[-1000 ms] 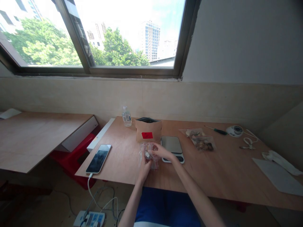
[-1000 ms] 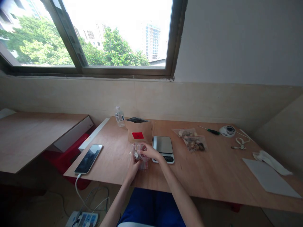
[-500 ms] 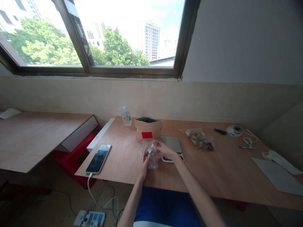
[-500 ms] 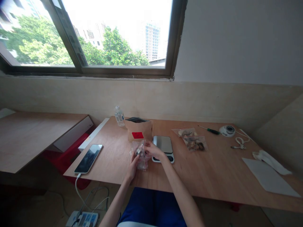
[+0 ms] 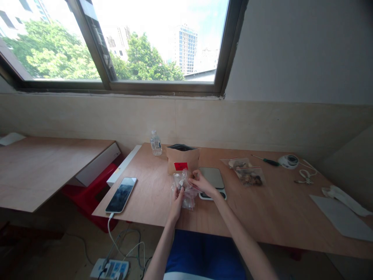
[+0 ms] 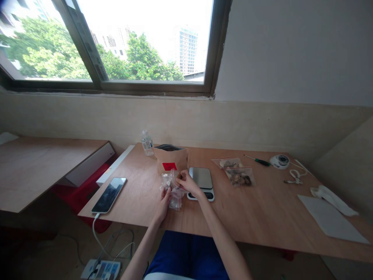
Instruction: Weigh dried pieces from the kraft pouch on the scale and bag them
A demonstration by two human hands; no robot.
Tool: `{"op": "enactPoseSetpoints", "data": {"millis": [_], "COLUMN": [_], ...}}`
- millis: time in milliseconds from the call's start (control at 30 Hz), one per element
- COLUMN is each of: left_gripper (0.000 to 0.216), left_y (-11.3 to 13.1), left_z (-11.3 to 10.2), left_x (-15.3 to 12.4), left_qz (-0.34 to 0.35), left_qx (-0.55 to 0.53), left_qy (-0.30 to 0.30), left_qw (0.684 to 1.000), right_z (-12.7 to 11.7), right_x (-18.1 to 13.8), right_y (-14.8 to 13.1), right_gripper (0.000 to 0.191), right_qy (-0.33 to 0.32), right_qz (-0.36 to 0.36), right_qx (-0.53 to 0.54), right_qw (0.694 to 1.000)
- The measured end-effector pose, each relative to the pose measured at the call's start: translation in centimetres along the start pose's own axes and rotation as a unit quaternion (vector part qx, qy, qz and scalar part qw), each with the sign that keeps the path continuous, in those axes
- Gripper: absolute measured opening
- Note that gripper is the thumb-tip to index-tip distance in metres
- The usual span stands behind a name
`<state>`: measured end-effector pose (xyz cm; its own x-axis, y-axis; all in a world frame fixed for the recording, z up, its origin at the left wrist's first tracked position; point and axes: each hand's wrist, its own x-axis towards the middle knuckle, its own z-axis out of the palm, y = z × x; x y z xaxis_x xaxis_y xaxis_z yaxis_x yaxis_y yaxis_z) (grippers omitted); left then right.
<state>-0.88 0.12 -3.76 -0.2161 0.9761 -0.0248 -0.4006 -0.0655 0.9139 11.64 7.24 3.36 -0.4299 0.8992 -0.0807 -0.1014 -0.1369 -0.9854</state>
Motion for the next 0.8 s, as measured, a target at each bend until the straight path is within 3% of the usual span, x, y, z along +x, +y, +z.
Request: {"op": "enactPoseSetpoints", "data": {"millis": [200, 500, 700, 800], "left_gripper": [0.039, 0.040, 0.041, 0.040], "left_y": [0.3, 0.1, 0.4, 0.5], "left_z": [0.1, 0.0, 0.2, 0.2], "left_x": [-0.2, -0.1, -0.2, -0.2], "left_qz": [0.004, 0.002, -0.002, 0.001], "left_qx": [0.002, -0.001, 0.006, 0.010], "left_qy": [-0.011, -0.005, -0.001, -0.001], "left_qw": [1.000, 1.000, 1.000, 1.000], "right_z": [-0.2, -0.6, -1.1, -1.6], "right_x": [-0.1, -0.9, -1.4, -1.4], "right_y": [0.5, 0.2, -0.1, -0.5], "right_gripper": [0.038, 0.049, 0.045, 0.045], "right_qy": [-0.021, 0.025, -0.050, -0.043], "right_qz": [-0.008, 0.036, 0.060, 0.044], "right_qx": [-0.010, 0.022, -0.008, -0.012], "right_qw": [1.000, 0.999, 0.997, 0.998]}}
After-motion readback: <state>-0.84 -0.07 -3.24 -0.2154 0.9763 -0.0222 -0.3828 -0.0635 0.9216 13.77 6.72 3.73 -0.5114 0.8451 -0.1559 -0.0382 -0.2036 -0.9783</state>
